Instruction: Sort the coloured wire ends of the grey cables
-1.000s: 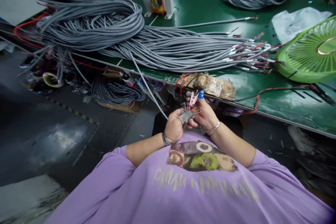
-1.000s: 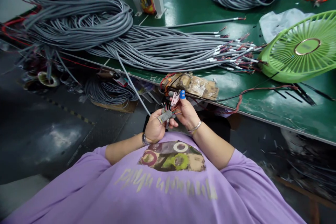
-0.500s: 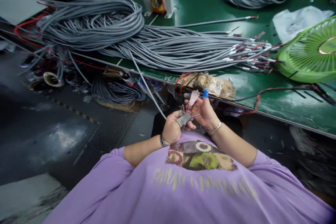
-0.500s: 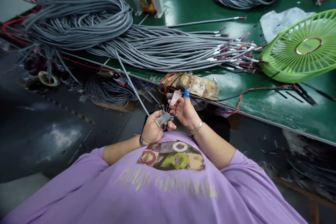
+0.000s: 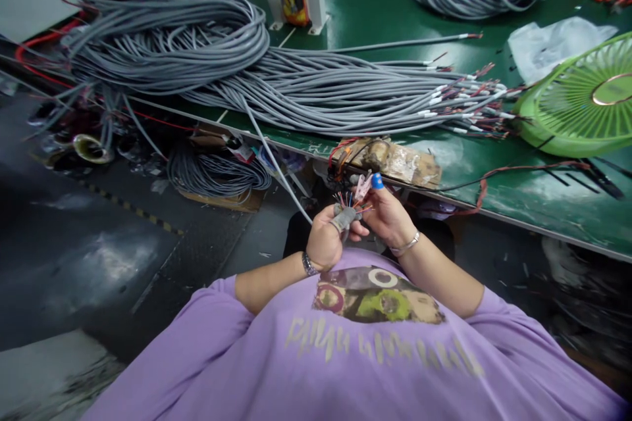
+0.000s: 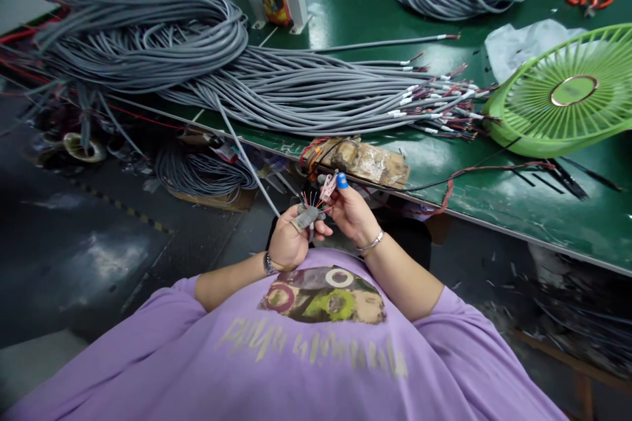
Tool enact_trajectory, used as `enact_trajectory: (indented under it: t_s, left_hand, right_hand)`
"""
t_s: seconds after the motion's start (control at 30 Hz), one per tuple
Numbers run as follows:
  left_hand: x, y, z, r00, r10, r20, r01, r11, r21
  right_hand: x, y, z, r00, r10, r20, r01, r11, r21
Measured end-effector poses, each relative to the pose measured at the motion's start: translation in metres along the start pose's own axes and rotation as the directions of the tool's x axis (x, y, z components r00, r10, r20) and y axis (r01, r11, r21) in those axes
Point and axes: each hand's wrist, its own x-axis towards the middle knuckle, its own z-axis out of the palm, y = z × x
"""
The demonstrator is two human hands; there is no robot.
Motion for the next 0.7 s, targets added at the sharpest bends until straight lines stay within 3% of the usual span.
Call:
enact_trajectory:
  t_s: [0.33, 0.7]
  left_hand:
    - [0.0018, -0.0034, -0.0006, 0.999, -0.047, 0.0, 0.047, 0.999, -0.011]
    - [-0.0054, -0.0042, -0.0049, 0.998, -0.054, 0.026, 0.054, 0.998, -0.007]
  right_hand:
    - [0.0048, -0.0007, 0.0037, 0.995, -0.03, -0.091, 0.035, 0.998, 0.059]
    - [-0.0022, 0.0006, 0.0037, 0.999, -0.005, -0.034, 0.007, 0.998, 0.061]
